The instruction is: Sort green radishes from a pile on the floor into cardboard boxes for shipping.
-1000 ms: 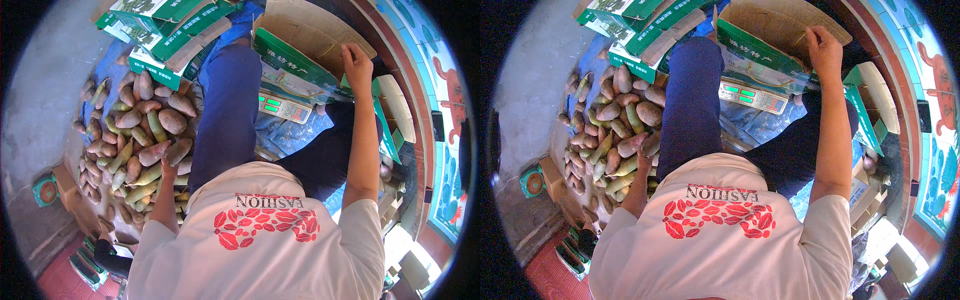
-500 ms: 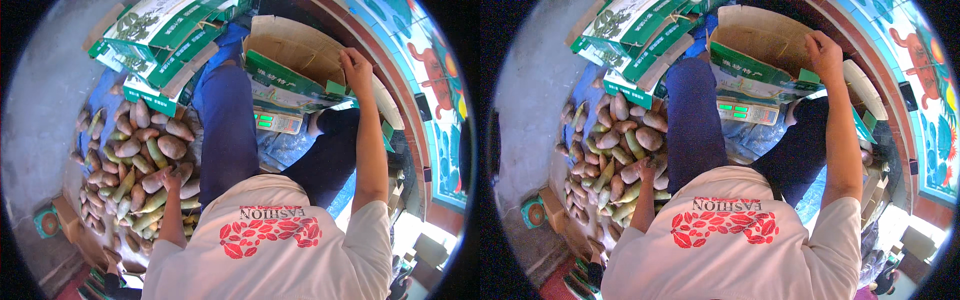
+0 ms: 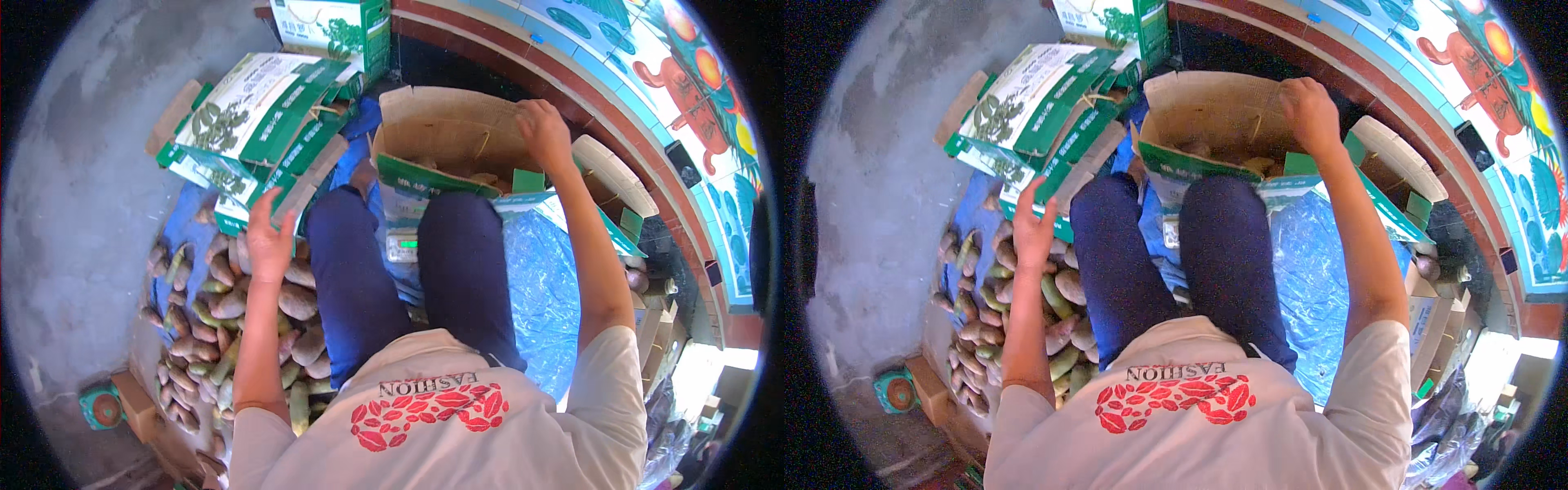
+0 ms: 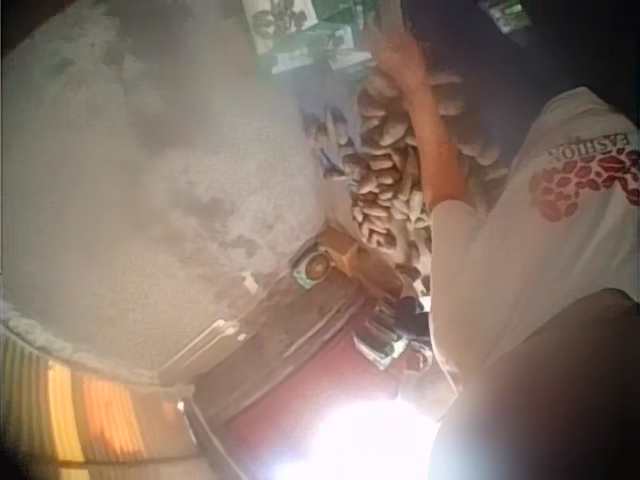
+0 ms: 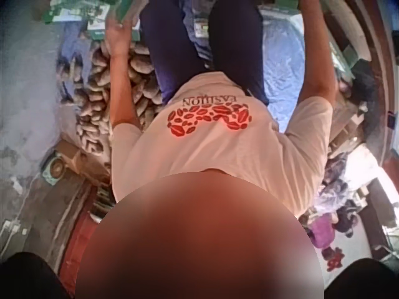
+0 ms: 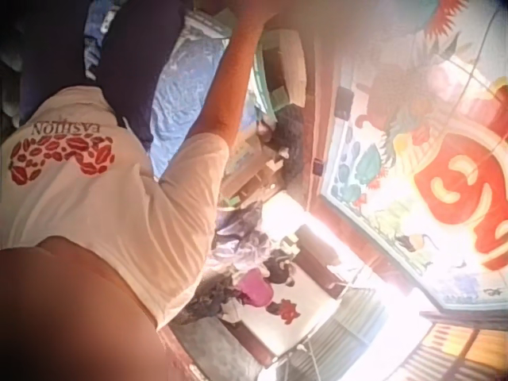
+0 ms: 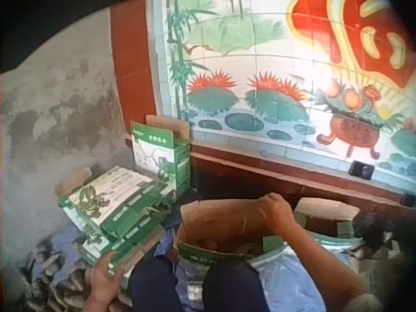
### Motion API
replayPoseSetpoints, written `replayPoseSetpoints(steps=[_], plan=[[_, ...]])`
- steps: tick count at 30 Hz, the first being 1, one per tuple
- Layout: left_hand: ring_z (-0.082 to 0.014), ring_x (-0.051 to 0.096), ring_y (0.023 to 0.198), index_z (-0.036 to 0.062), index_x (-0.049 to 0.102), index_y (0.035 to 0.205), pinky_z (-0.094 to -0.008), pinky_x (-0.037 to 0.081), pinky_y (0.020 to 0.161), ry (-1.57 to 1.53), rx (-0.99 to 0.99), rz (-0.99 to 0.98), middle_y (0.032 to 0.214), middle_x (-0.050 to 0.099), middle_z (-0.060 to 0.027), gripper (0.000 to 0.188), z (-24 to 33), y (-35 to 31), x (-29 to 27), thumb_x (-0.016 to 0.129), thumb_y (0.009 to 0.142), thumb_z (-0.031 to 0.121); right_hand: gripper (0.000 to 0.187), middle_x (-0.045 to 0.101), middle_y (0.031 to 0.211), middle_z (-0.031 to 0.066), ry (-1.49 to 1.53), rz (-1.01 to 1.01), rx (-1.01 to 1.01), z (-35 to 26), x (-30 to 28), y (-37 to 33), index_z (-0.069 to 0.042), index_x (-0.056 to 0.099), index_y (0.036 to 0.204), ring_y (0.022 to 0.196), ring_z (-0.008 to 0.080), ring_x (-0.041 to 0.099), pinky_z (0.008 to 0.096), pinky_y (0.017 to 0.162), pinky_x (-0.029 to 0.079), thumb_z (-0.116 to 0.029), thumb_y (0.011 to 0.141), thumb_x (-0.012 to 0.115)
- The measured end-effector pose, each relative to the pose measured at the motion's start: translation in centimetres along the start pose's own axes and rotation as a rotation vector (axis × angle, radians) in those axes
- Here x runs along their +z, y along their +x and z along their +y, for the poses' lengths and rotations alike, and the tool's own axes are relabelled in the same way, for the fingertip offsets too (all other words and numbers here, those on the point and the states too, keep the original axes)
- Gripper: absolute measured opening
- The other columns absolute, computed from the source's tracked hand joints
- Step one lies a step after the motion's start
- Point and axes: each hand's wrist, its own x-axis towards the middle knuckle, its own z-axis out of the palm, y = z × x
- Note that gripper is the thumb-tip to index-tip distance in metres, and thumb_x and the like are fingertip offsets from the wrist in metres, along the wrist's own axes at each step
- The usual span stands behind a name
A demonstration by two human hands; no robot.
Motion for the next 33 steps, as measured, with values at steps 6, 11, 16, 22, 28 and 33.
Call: replayPoseSetpoints(steps=[6, 11, 16, 22, 28, 33], plan=[[-0.0323, 0.043, 0.112, 0.0044, 0.053, 0.106, -0.0396, 0.034, 0.094, -0.045, 0.353, -0.312, 0.114, 0.051, -0.0152, 0.039, 7.6, 6.0, 5.6, 0.064, 0.068, 0.006, 0.035, 0.058, 0.098, 0.0104, -0.153, -0.164, 0.063, 3.2, 5.7, 1.5, -0.010, 0.054, 0.105, 0.092, 0.0281, 0.055, 0.0388, 0.079, 0.043, -0.027, 0.075, 0.059], [-0.0311, 0.043, 0.112, 0.0043, 0.054, 0.104, -0.0398, 0.032, 0.097, 0.148, 0.528, -0.485, 0.112, 0.052, -0.0126, 0.041, 8.2, 7.8, 10.1, 0.068, 0.065, 0.010, 0.020, 0.060, 0.091, 0.0090, -0.151, -0.370, 0.155, 1.2, 7.5, 2.0, -0.010, 0.063, 0.081, 0.090, 0.0251, 0.056, 0.0385, 0.068, 0.048, -0.027, 0.072, 0.060], [-0.0320, 0.054, 0.078, 0.0051, 0.058, 0.075, -0.0400, 0.041, 0.073, 0.269, 0.503, -0.620, 0.079, 0.059, -0.0126, 0.018, 9.0, 8.7, 13.1, 0.069, 0.062, 0.012, 0.013, 0.059, 0.083, 0.0066, -0.234, -0.282, 0.030, 0.7, 6.7, -2.3, -0.010, 0.064, 0.074, 0.082, 0.0219, 0.056, 0.0332, 0.065, 0.048, -0.019, 0.071, 0.055], [-0.0325, 0.052, 0.070, 0.0051, 0.057, 0.069, -0.0398, 0.040, 0.066, 0.313, 0.586, -0.624, 0.073, 0.057, -0.0115, 0.016, 11.4, 7.6, 12.0, 0.069, 0.062, 0.013, 0.008, 0.056, 0.075, 0.0024, -0.178, -0.079, -0.109, 1.4, 4.5, -4.8, -0.013, 0.061, 0.069, 0.077, 0.0195, 0.055, 0.0318, 0.062, 0.045, -0.016, 0.068, 0.054], [-0.0294, 0.052, 0.067, 0.0066, 0.053, 0.063, -0.0375, 0.039, 0.065, 0.249, 0.828, -0.587, 0.066, 0.054, -0.0091, 0.017, 19.1, 6.6, 11.9, 0.069, 0.060, 0.013, 0.006, 0.055, 0.074, 0.0038, -0.142, -0.044, -0.011, 5.2, -0.8, -8.2, -0.012, 0.060, 0.068, 0.076, 0.0212, 0.056, 0.0335, 0.062, 0.045, -0.017, 0.068, 0.057], [-0.0270, 0.052, 0.068, 0.0067, 0.051, 0.061, -0.0363, 0.039, 0.067, 0.145, 1.016, -0.679, 0.064, 0.053, -0.0080, 0.018, 24.7, 5.0, 12.7, 0.068, 0.059, 0.013, 0.015, 0.050, 0.069, 0.0086, -0.091, 0.075, 0.209, 8.5, -7.5, -15.6, -0.007, 0.053, 0.065, 0.071, 0.0275, 0.052, 0.0381, 0.061, 0.044, -0.019, 0.071, 0.060]])
